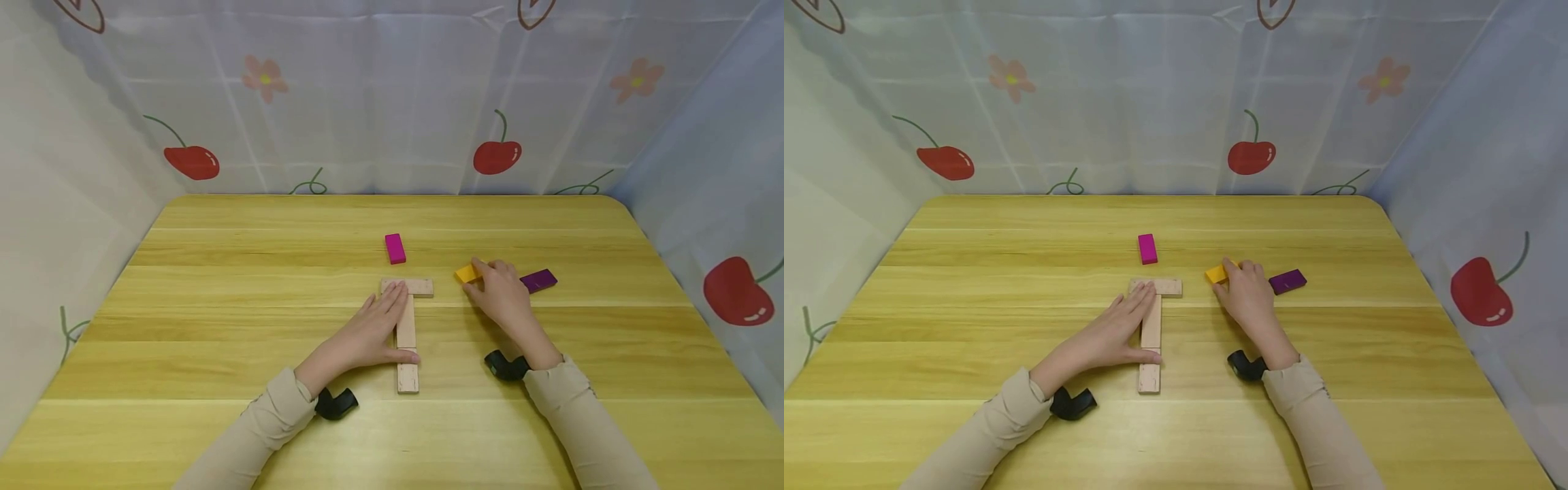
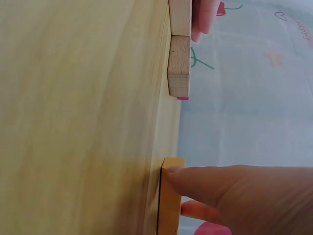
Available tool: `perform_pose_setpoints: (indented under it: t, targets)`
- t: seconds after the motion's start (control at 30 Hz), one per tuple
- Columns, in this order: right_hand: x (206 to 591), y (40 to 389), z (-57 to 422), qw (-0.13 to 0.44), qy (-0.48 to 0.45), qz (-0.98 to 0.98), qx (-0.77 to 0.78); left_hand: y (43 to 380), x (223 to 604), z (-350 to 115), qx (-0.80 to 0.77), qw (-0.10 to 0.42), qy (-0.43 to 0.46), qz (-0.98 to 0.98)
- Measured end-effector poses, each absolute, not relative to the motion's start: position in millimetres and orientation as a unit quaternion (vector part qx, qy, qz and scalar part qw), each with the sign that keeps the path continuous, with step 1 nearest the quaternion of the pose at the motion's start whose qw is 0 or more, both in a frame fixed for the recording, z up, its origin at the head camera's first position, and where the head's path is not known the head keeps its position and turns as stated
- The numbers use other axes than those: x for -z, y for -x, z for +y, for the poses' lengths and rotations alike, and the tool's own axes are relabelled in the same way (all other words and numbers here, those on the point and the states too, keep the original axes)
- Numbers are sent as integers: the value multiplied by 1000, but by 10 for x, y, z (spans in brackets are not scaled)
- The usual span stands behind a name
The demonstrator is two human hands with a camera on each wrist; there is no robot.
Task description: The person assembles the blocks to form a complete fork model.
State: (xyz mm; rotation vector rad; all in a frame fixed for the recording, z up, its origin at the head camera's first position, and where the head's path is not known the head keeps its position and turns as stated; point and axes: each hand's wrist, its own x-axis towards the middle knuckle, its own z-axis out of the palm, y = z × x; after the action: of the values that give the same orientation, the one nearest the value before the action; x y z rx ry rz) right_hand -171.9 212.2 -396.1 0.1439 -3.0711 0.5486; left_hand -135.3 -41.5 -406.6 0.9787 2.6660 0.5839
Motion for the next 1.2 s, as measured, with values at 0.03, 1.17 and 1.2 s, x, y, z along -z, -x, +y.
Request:
perform_pose_setpoints:
  t: [0.03,1.17,1.2]
  targets:
    - [3967,1726,2122,9,-47,-983,-175,1353,4066,-418,-200,121,-335,913]
    - [4011,2079,1866,0,-222,-943,-247,1361,4081,-410,-187,128,-335,915]
    - [4012,2082,1862,-7,-222,-944,-244,1361,4081,-411,-187,127,-336,915]
